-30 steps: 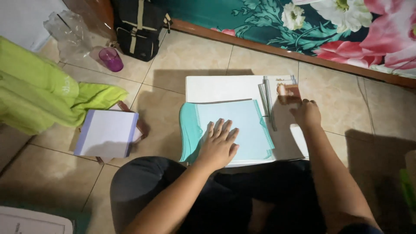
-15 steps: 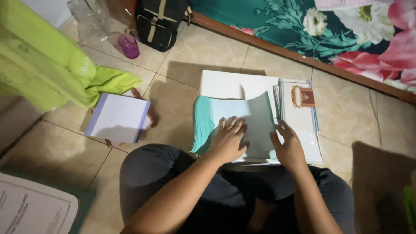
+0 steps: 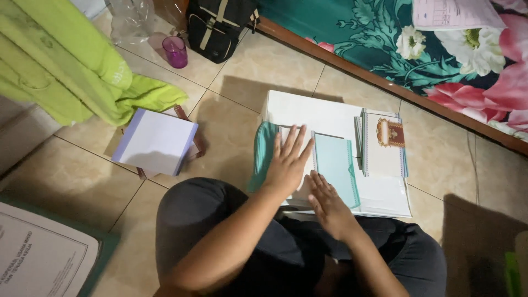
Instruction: Inserting white cards into light blue folders and stacking them neatly on a box.
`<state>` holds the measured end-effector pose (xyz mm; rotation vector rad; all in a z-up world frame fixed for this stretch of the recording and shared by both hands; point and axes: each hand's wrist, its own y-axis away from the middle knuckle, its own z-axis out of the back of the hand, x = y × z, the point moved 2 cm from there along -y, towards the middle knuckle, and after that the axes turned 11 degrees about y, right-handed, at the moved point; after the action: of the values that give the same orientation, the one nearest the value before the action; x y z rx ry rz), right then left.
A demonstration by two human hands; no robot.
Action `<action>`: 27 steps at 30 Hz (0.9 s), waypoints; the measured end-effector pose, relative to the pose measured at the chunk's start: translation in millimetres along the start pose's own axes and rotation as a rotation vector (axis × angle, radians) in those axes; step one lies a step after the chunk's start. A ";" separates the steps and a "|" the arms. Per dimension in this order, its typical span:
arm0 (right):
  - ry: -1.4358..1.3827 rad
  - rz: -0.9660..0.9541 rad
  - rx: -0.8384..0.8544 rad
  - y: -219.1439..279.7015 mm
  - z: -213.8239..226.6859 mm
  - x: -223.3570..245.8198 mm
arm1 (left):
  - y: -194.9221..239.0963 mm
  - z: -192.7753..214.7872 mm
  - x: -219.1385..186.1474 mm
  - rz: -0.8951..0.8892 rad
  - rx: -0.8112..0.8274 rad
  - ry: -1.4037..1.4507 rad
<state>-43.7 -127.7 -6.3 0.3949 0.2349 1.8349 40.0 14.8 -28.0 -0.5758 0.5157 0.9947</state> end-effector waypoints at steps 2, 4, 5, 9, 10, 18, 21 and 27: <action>0.026 -0.060 0.022 -12.3 -2.7 -9.7 | 2.0 -22.3 9.2 0.198 0.203 -0.211; 0.177 0.011 -0.013 -49.5 -9.0 -25.7 | 1.6 -16.4 4.2 0.218 0.234 -0.215; 0.323 0.077 -0.047 -67.3 -13.0 -32.8 | 2.5 -14.7 1.5 0.236 0.271 -0.216; 0.300 0.017 -0.112 -161.2 -24.3 -78.4 | -0.5 -15.9 4.1 0.262 0.288 -0.209; 0.295 0.006 -0.129 -163.5 -22.5 -77.9 | -1.0 -18.1 7.2 0.259 0.271 -0.199; 0.244 -0.080 -0.023 -21.7 -34.2 -20.8 | -2.2 -12.9 -0.2 0.305 0.312 -0.220; 0.304 -0.098 0.038 -3.8 -34.5 -22.2 | -3.2 -22.8 7.4 0.325 0.328 -0.222; -0.151 -0.412 0.029 -95.0 -48.8 -84.5 | 6.9 -2.9 -5.0 0.270 0.199 -0.251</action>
<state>43.6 -178.4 -97.8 0.4654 0.2201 1.3920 31.3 12.7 -28.3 -0.2016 0.4682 1.2358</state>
